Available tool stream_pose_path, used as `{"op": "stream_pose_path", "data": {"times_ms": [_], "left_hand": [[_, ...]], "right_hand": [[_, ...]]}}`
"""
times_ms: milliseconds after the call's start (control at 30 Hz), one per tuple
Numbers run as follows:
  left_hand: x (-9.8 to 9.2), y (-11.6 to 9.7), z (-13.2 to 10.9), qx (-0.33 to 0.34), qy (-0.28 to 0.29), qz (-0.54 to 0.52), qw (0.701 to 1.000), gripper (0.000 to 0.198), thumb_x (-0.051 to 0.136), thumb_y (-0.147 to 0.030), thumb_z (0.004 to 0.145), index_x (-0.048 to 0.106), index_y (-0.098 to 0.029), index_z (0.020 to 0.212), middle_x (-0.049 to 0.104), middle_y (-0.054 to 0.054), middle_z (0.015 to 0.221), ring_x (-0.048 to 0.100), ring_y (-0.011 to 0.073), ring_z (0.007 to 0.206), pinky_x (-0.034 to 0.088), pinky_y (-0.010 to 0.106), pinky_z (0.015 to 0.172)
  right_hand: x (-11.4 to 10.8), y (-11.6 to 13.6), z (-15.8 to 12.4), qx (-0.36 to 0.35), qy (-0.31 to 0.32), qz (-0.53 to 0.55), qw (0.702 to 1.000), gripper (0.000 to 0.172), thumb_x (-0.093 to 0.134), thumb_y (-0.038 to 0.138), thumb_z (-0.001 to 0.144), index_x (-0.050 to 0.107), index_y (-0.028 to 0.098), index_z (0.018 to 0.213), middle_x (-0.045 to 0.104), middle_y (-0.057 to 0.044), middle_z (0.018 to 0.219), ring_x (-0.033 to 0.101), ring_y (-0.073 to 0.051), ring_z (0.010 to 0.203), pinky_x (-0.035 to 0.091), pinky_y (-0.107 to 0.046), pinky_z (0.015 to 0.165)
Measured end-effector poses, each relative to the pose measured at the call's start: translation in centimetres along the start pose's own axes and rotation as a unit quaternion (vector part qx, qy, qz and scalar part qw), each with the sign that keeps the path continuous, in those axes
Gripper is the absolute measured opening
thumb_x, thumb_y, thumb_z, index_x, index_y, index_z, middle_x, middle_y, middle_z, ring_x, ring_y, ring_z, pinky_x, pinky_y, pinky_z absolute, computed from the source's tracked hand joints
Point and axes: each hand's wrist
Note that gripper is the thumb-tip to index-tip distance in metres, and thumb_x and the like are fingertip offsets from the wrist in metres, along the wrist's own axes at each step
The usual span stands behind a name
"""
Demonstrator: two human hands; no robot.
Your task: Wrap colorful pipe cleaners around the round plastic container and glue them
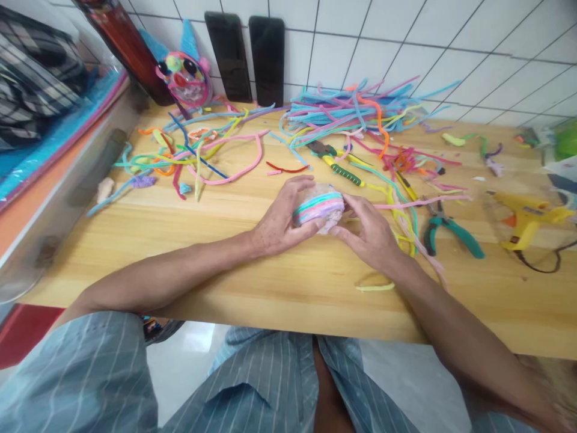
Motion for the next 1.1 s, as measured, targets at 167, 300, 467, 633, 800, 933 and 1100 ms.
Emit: {"op": "stream_pose_path", "data": {"times_ms": [167,300,467,633,800,933,1100], "left_hand": [[-0.1,-0.4,0.0,-0.034,0.020,-0.033,0.999,0.066,0.068,-0.053,0.108,0.039,-0.024,0.159,0.048,0.021,0.164,0.050,0.0363,0.160,0.046,0.059,0.134],[-0.5,-1.0,0.0,-0.070,0.037,-0.049,0.996,0.059,0.064,-0.051,0.110,0.039,-0.026,0.158,0.049,0.019,0.165,0.054,0.0337,0.156,0.051,0.055,0.131],[-0.8,-1.4,-0.1,-0.101,0.019,-0.028,0.994,0.056,0.067,-0.049,0.108,0.046,-0.027,0.155,0.054,0.016,0.161,0.058,0.0343,0.152,0.054,0.057,0.129],[-0.7,-0.6,-0.5,-0.129,0.004,-0.059,0.990,0.057,0.070,-0.053,0.105,0.049,-0.032,0.154,0.058,0.013,0.156,0.064,0.0346,0.142,0.059,0.061,0.121],[-0.4,-0.4,-0.8,-0.151,-0.001,-0.035,0.988,0.062,0.070,-0.055,0.105,0.046,-0.029,0.156,0.058,0.013,0.156,0.062,0.0341,0.146,0.055,0.062,0.127],[-0.2,-0.6,-0.7,-0.133,0.053,-0.103,0.984,0.073,0.072,-0.063,0.104,0.045,-0.025,0.160,0.055,0.018,0.164,0.058,0.0361,0.153,0.049,0.059,0.133],[0.0,-0.7,-0.3,-0.129,0.073,-0.234,0.961,0.085,0.071,-0.069,0.102,0.042,-0.027,0.170,0.052,0.019,0.171,0.052,0.0393,0.162,0.044,0.058,0.136]], "right_hand": [[0.1,0.0,-0.1,-0.011,0.005,0.021,1.000,0.071,0.072,0.053,0.105,0.051,0.027,0.168,0.075,-0.015,0.144,0.075,-0.034,0.124,0.063,-0.056,0.111],[0.4,0.0,0.0,0.007,0.008,0.032,0.999,0.071,0.074,0.049,0.104,0.051,0.029,0.168,0.071,-0.015,0.153,0.071,-0.035,0.135,0.060,-0.059,0.117],[0.7,0.5,0.2,0.028,0.033,0.050,0.998,0.073,0.074,0.056,0.104,0.050,0.028,0.167,0.065,-0.015,0.163,0.063,-0.034,0.151,0.053,-0.059,0.128],[0.9,0.6,0.7,0.052,0.048,0.048,0.996,0.075,0.074,0.055,0.105,0.047,0.027,0.169,0.064,-0.016,0.164,0.059,-0.031,0.156,0.050,-0.056,0.131],[0.9,1.0,0.4,0.057,0.059,0.054,0.995,0.100,0.089,0.050,0.092,0.039,0.028,0.175,0.055,-0.017,0.174,0.051,-0.035,0.164,0.043,-0.060,0.137],[1.1,0.6,-0.3,0.084,0.036,0.081,0.993,0.104,0.093,0.044,0.086,0.040,0.028,0.175,0.055,-0.019,0.173,0.054,-0.040,0.162,0.045,-0.065,0.134],[0.9,-0.4,-0.4,0.131,0.015,0.158,0.979,0.096,0.095,0.041,0.080,0.053,0.027,0.165,0.064,-0.017,0.166,0.064,-0.039,0.152,0.051,-0.062,0.129]]}}
Point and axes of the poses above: each hand's wrist, its own z-axis towards the middle knuckle, its own x-axis out of the palm, y = z × x
